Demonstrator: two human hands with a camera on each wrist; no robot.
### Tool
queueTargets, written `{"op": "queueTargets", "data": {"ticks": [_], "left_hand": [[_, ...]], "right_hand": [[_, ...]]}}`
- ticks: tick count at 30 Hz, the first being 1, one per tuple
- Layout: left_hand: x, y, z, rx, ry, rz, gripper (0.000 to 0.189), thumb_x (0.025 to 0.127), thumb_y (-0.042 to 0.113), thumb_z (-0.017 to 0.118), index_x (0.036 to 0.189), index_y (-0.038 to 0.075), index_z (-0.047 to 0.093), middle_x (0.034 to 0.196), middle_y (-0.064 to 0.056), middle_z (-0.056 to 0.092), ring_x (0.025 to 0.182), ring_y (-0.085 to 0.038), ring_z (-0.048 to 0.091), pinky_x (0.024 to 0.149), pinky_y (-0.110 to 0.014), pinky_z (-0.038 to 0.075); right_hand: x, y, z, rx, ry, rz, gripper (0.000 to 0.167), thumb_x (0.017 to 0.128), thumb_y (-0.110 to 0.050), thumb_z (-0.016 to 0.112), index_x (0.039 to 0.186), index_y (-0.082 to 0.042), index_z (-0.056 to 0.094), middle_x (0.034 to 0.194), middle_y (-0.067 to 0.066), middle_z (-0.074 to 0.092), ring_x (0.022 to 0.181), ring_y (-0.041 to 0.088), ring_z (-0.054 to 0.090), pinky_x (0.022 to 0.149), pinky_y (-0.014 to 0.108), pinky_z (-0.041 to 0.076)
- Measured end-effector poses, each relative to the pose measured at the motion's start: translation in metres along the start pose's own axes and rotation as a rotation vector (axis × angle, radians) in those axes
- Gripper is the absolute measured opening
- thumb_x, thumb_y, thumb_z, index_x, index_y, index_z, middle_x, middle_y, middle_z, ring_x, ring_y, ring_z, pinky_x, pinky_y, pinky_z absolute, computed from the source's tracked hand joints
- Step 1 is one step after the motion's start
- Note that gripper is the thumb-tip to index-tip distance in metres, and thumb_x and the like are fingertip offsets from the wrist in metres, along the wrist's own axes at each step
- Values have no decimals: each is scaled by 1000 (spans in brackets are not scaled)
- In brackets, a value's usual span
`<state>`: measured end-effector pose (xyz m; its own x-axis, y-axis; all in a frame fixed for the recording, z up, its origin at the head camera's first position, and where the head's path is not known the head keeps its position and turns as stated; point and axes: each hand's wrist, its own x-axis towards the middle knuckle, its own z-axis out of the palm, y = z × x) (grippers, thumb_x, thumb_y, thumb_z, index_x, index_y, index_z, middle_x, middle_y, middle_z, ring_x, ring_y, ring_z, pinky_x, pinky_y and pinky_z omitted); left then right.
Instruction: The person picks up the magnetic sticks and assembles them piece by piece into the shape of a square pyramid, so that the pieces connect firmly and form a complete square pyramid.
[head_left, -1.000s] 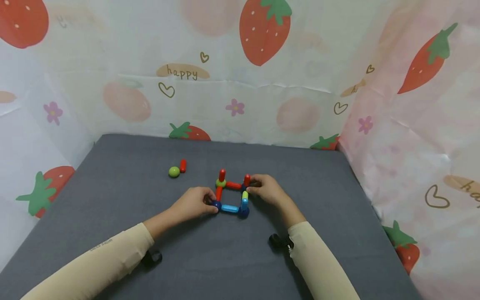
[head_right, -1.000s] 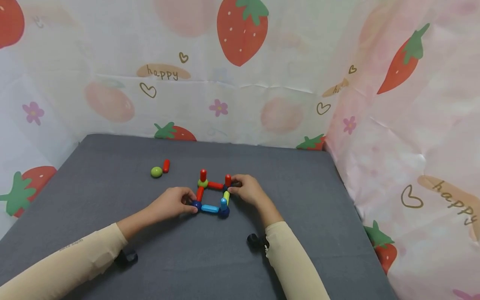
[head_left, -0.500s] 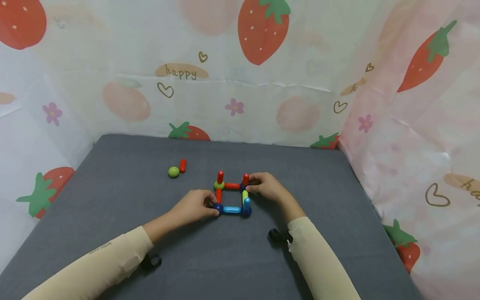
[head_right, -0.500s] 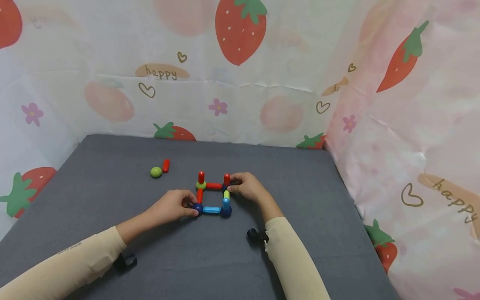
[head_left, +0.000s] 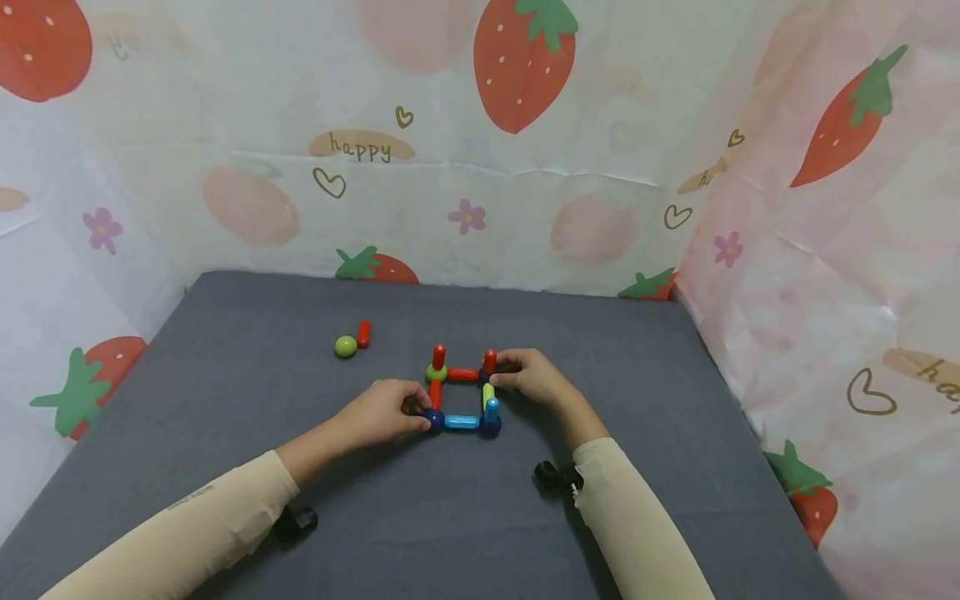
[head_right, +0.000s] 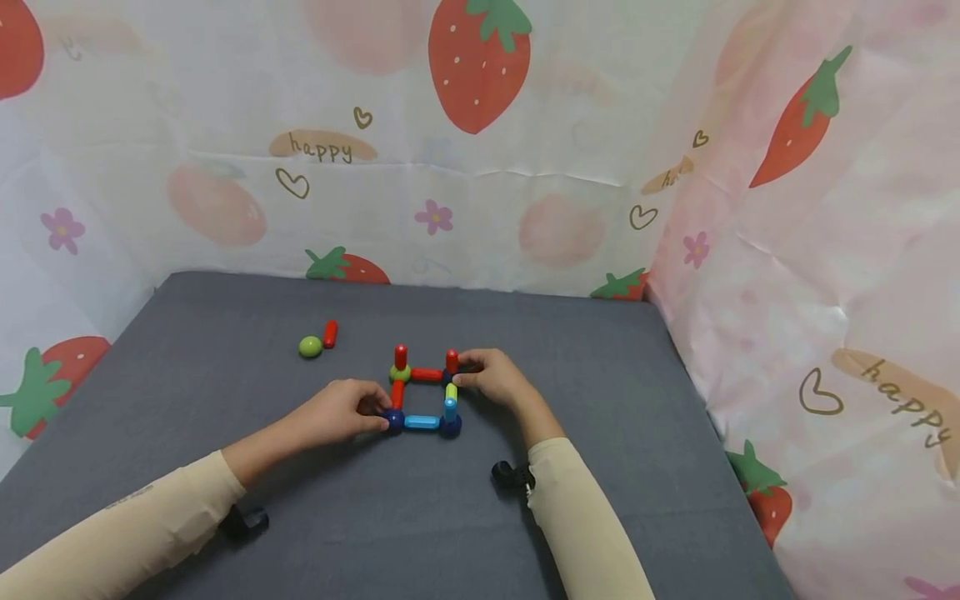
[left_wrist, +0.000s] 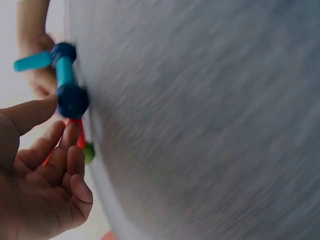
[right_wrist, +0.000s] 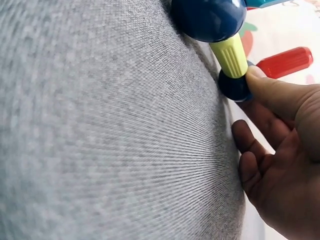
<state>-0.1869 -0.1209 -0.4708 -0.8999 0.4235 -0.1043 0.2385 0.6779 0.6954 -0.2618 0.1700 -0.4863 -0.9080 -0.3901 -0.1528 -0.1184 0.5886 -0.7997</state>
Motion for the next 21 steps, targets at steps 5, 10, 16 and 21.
{"op": "queueTargets", "data": {"ticks": [5,10,16,21], "left_hand": [[3,-1,-23,22,25,30,18,93,23,78,107,12,73,94,5,70,83,-12,62,73,-32,52],[8,-4,-52,42,71,21,25,95,25,76,114,10,72,102,0,70,89,-18,62,74,-34,53],[20,-18,-83,92,139,21,26,97,28,73,118,12,70,111,-4,71,97,-21,63,81,-39,53],[29,-34,-104,78,174,-33,30,100,28,68,124,9,67,118,-11,69,106,-28,64,88,-47,53]], "right_hand": [[0,2,0,0,6,3,35,96,-22,74,130,-12,70,131,6,68,123,25,60,104,47,48],[0,1,-1,13,0,7,36,96,-22,74,130,-13,70,130,6,69,123,26,60,105,47,48],[0,2,-1,21,4,4,36,96,-22,74,130,-12,70,130,5,69,122,25,60,105,47,47],[-1,2,1,32,5,11,36,95,-22,75,130,-12,70,128,5,69,120,24,61,103,46,49]]}}
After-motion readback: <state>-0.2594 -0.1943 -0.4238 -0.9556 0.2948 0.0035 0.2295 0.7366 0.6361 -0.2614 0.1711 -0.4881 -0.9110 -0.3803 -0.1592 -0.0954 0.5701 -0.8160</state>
